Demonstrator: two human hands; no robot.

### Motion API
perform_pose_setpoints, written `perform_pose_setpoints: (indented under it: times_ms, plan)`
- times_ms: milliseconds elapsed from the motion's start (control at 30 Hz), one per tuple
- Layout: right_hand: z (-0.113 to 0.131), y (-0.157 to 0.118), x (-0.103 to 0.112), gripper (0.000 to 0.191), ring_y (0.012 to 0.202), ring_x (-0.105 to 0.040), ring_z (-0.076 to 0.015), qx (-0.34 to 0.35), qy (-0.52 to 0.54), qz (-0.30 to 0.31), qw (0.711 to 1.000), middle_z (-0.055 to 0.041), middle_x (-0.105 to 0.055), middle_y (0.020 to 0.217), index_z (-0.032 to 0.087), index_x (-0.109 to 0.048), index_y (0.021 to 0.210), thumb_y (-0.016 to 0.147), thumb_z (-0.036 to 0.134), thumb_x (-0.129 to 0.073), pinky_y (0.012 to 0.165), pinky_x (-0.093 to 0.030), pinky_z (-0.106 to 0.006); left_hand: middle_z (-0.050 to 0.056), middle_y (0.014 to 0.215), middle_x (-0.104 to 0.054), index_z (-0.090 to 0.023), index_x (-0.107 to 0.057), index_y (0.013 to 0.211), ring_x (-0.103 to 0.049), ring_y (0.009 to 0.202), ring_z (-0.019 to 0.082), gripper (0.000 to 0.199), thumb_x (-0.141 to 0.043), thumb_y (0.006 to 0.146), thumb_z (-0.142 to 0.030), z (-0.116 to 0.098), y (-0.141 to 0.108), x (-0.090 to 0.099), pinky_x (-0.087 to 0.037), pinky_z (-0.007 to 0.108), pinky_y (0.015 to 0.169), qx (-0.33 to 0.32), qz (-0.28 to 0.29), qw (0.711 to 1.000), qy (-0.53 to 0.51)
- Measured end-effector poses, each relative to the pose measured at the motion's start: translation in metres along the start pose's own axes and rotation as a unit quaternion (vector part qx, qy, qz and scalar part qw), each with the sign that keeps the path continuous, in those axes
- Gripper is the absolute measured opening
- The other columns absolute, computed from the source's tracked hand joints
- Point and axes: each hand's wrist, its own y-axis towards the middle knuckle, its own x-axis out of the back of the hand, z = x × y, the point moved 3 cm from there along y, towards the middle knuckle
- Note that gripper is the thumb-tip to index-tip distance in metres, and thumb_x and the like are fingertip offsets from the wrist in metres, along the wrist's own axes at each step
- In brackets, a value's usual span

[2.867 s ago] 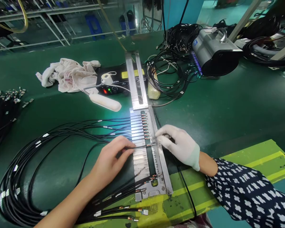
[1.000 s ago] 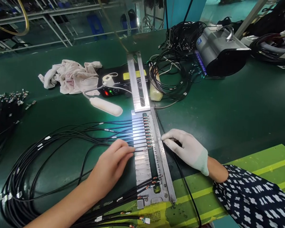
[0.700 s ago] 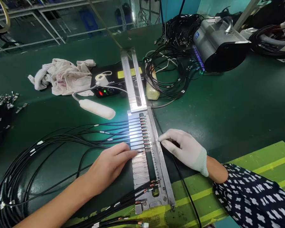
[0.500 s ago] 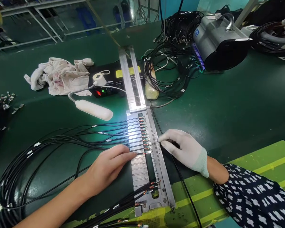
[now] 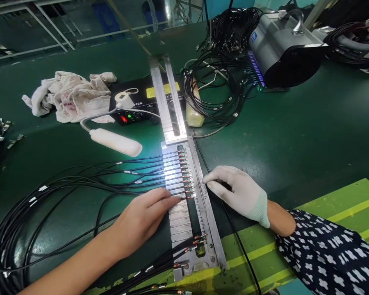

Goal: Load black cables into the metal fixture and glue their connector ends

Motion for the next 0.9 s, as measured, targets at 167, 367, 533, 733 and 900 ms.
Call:
perform_pose_setpoints:
  times_ms: [167,367,533,733,900]
  plan:
    - [0.000,0.001,-0.001,0.012,0.088,-0.060,-0.0132,0.003,0.000,0.001,1.000,0.0080,-0.067,0.092,0.027,-0.065,0.094,0.094,0.020,-0.056,0.082,-0.042,-0.029,0.006,0.098,-0.056,-0.014,-0.052,0.118,-0.053,0.086,0.014,0.026,-0.043,0.095,-0.007,0.003,0.005,-0.005,-0.044,0.024,0.075,0.011,0.007,1.000,-0.020]
    - [-0.001,0.000,0.001,0.012,0.090,-0.060,-0.0131,0.001,0.002,0.003,1.000,0.0082,-0.067,0.095,0.028,-0.065,0.097,0.094,0.021,-0.055,0.082,-0.042,-0.029,0.010,0.109,-0.052,-0.019,-0.057,0.120,-0.048,0.099,0.022,0.031,-0.041,0.095,-0.009,-0.003,-0.008,-0.007,-0.039,0.036,0.083,0.032,-0.053,0.992,0.108]
    - [0.005,0.003,-0.007,0.017,0.081,-0.058,-0.0152,-0.011,-0.053,-0.016,0.998,0.0065,-0.064,0.086,0.030,-0.061,0.107,0.091,0.024,-0.059,0.079,-0.041,-0.032,0.006,0.090,-0.056,-0.015,-0.044,0.137,-0.045,0.075,0.018,0.043,-0.037,0.095,-0.008,-0.011,-0.025,-0.021,-0.033,0.031,0.064,0.046,-0.026,0.989,0.141]
    - [0.022,0.008,-0.026,0.026,0.092,-0.054,-0.0249,0.026,-0.202,-0.030,0.979,-0.0034,-0.064,0.097,0.025,-0.058,0.118,0.092,0.027,-0.055,0.090,-0.032,-0.043,0.007,0.095,-0.059,-0.020,-0.046,0.133,-0.048,0.080,0.019,0.040,-0.036,0.096,-0.011,-0.017,-0.021,-0.020,-0.036,0.031,0.066,0.092,-0.031,0.987,0.126]
    - [0.019,0.011,-0.024,0.035,0.094,-0.055,-0.0252,0.049,-0.201,-0.025,0.978,-0.0058,-0.065,0.105,0.023,-0.053,0.125,0.090,0.023,-0.050,0.098,-0.028,-0.045,0.006,0.103,-0.059,-0.023,-0.048,0.127,-0.053,0.093,0.020,0.030,-0.041,0.098,-0.021,-0.036,-0.038,-0.011,-0.045,0.032,0.081,0.176,-0.032,0.983,-0.035]
